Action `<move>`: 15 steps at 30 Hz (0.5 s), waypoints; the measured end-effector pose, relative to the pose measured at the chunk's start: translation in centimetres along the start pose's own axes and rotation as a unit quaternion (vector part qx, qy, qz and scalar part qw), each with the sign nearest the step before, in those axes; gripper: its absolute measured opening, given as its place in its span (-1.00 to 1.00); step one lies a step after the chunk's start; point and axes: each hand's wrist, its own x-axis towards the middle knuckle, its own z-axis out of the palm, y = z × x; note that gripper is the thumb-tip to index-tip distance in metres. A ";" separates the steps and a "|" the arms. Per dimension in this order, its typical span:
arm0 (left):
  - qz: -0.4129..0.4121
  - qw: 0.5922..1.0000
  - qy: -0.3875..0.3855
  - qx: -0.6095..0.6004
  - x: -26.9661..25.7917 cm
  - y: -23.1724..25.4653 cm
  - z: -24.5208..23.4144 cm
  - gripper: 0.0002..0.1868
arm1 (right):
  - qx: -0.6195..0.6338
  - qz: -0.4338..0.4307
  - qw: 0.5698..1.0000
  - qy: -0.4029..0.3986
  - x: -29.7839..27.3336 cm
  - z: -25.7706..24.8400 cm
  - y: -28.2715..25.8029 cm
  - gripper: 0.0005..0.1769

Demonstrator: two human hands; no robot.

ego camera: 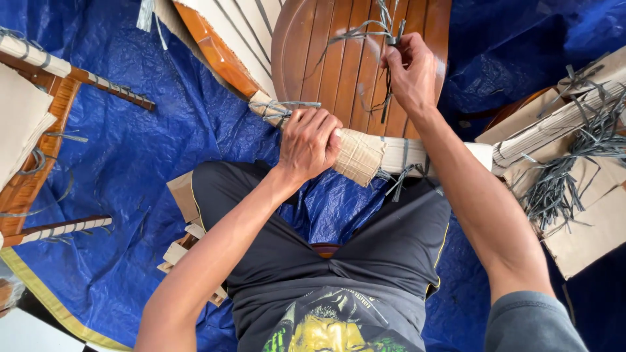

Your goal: Wrap cardboard strips around the wooden parts of a chair and secure them with plastic ties to prepare the furniture for transport.

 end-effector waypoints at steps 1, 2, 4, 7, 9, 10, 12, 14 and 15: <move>0.003 1.000 0.000 0.000 0.3 0.2 -0.3 -0.93 | 0.000 -0.001 1.000 0.003 0.1 -0.1 0.1 -0.92; 0.018 1.000 0.016 0.010 0.5 0.4 -0.6 -0.89 | 0.003 0.002 1.000 0.012 0.2 -0.1 0.2 -0.92; 0.035 0.999 0.030 0.019 1.1 0.7 -1.0 -0.83 | 0.006 0.006 1.000 0.022 0.3 -0.1 0.4 -0.92; 0.052 0.998 0.010 0.036 2.6 -0.2 -0.3 -0.80 | 0.011 0.012 0.999 0.035 0.5 -0.1 0.3 -0.91; 0.010 0.999 0.019 0.035 3.4 -1.9 1.7 -0.84 | 0.007 -0.004 0.999 0.039 0.4 -0.1 0.4 -0.91; 0.012 0.999 0.018 0.035 4.3 -2.9 2.6 -0.84 | 0.007 -0.004 0.999 0.040 0.5 0.0 0.3 -0.91; -0.066 0.996 0.067 -0.001 6.2 -5.0 4.4 -0.86 | 0.005 -0.010 0.999 0.047 0.5 0.0 0.1 -0.90; -0.085 0.990 0.090 -0.062 8.4 -6.5 5.3 -0.80 | -0.002 -0.007 0.999 0.049 0.5 -0.1 0.1 -0.90; -0.105 0.980 0.113 -0.123 9.4 -7.3 5.7 -0.73 | -0.008 -0.005 0.999 0.050 0.5 -0.1 0.1 -0.90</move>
